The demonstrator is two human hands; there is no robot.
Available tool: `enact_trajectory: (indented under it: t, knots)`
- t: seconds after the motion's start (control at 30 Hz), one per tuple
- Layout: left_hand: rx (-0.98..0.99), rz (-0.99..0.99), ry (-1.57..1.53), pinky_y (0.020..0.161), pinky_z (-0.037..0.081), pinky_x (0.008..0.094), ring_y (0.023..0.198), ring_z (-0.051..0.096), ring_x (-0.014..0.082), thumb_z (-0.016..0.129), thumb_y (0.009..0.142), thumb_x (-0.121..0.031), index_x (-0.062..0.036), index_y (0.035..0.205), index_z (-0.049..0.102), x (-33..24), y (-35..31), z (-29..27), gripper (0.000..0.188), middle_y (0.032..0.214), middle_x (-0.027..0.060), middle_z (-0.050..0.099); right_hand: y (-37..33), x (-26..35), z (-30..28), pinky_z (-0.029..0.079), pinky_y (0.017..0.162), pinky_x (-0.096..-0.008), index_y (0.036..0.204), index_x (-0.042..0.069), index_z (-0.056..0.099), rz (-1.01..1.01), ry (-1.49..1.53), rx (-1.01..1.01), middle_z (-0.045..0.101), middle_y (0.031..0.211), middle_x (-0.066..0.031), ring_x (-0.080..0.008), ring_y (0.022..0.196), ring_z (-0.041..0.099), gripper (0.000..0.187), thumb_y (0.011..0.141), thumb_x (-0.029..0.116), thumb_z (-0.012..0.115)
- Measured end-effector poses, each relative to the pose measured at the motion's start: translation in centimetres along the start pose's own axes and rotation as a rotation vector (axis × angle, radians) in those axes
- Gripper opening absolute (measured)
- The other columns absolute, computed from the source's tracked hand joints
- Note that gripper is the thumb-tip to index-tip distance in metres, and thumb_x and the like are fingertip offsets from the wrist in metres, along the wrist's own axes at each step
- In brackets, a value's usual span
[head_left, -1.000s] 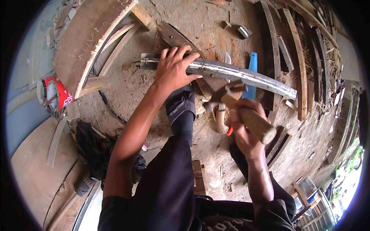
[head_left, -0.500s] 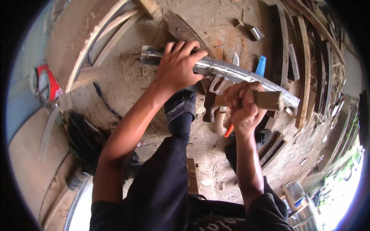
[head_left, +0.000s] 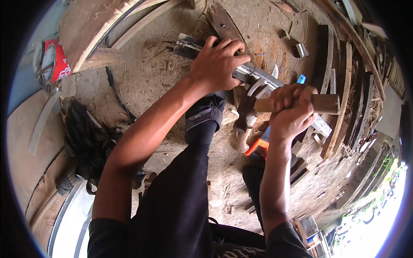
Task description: The person sits on the ground and uses a hammer to repeatedly strike a long metal bar resting on a wooden block. They adjust the bar's position several times and continue hammering along its length.
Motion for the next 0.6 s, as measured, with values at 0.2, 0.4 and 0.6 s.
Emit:
enact_trajectory:
  t: [0.2, 0.4, 0.6]
  knots:
    - [0.078, 0.022, 0.044, 0.099, 0.039, 0.0436, 0.118, 0.058, 0.0228, 0.092, 0.064, -0.032, -0.0195, 0.118, 0.071, -0.3, 0.6, 0.2, 0.059, 0.123, -0.0001, 0.062, 3.2, -0.5, -0.4, 0.034, 0.040, -0.0298, 0.077, 0.008, 0.045, 0.021, 0.063, -0.035, 0.038, 0.055, -0.0012, -0.0114, 0.041, 0.037, 0.029, 0.100, 0.022, 0.055]
    - [0.023, 0.067, 0.064, 0.100, 0.042, 0.0450, 0.120, 0.057, 0.0242, 0.092, 0.064, -0.028, -0.0178, 0.118, 0.068, -0.1, 0.1, 0.5, 0.060, 0.125, -0.0007, 0.060, 6.2, -1.3, -0.3, 0.034, 0.040, -0.0292, 0.077, 0.010, 0.046, 0.100, 0.095, 0.117, 0.037, 0.054, 0.0016, -0.0102, 0.042, 0.037, 0.044, 0.107, 0.039, 0.059]
    - [0.027, 0.088, 0.065, 0.103, 0.043, 0.0454, 0.121, 0.056, 0.0239, 0.090, 0.065, -0.029, -0.0156, 0.118, 0.068, -0.2, -0.1, 0.6, 0.059, 0.128, -0.0021, 0.060, 6.6, -0.9, 0.5, 0.034, 0.039, -0.0289, 0.078, 0.008, 0.048, 0.184, 0.031, 0.516, 0.041, 0.053, 0.0012, -0.0102, 0.041, 0.042, 0.038, 0.107, 0.029, 0.063]
Point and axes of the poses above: each hand's wrist, its own y-axis towards the middle knuckle, its own z-axis out of the palm, x = y × z, the point moved 3 cm from there along y, towards the middle knuckle
